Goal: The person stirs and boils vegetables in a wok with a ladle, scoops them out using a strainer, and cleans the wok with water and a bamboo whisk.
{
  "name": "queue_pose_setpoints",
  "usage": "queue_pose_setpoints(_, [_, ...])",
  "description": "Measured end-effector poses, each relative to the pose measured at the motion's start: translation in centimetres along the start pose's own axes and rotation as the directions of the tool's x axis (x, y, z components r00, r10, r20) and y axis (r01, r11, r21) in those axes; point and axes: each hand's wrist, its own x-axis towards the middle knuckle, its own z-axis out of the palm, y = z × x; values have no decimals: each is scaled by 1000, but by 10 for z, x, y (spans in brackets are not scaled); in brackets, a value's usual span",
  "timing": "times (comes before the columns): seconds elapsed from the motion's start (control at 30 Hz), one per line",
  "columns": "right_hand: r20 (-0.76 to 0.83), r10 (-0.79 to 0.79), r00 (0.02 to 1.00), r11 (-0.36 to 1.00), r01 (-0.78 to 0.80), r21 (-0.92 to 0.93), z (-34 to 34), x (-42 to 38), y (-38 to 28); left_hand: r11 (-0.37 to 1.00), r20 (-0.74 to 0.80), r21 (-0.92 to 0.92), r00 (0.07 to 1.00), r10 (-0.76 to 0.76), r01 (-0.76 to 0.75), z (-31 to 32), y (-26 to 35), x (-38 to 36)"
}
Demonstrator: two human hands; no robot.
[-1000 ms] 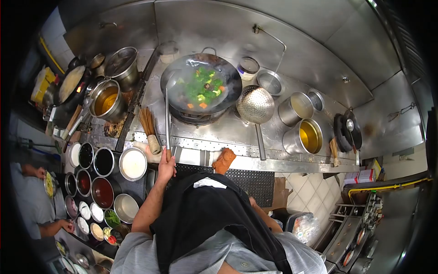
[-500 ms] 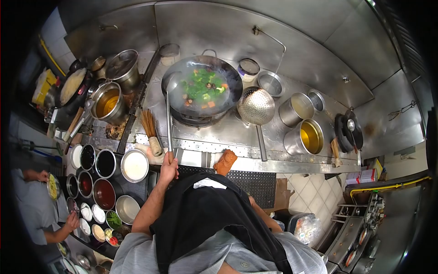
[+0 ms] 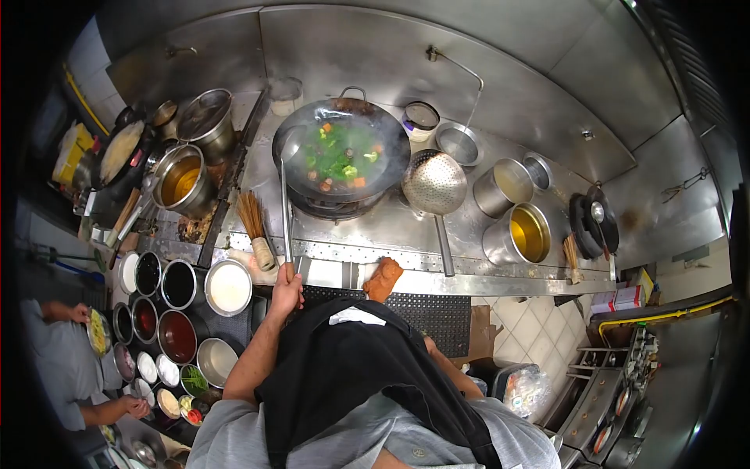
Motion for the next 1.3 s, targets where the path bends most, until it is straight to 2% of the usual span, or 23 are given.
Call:
queue_pose_setpoints(0.47, [-102,-18,995,998,24,58,12,5,10,1000,2,10,1000,-12,12,0,-4,3])
queue_pose_setpoints(0.53, [-131,-7,991,990,25,137,16,7,13,1000,0,19,1000,-16,16,1,-3,2])
queue_pose_setpoints(0.6, [-152,40,988,912,26,408,17,3,15,999,-9,36,1000,-26,26,2,-1,2])
queue_pose_setpoints(0.67, [-157,7,988,925,53,376,12,1,14,999,-12,46,1000,-22,22,2,-1,1])
queue_pose_setpoints(0.73, [-127,-103,986,994,109,33,-6,-7,3,999,-11,47,1000,-19,19,2,-1,1])
queue_pose_setpoints(0.83, [-26,-20,999,999,22,46,-4,1,4,999,-7,34,1000,-17,17,2,0,1])
queue_pose_setpoints(0.97, [-102,-44,994,999,45,7,18,22,18,999,-2,28,1000,-23,23,2,-2,2])
queue_pose_setpoints(1.3, [-137,-73,988,996,79,36,12,21,6,999,-9,35,1000,-14,14,1,-9,7])
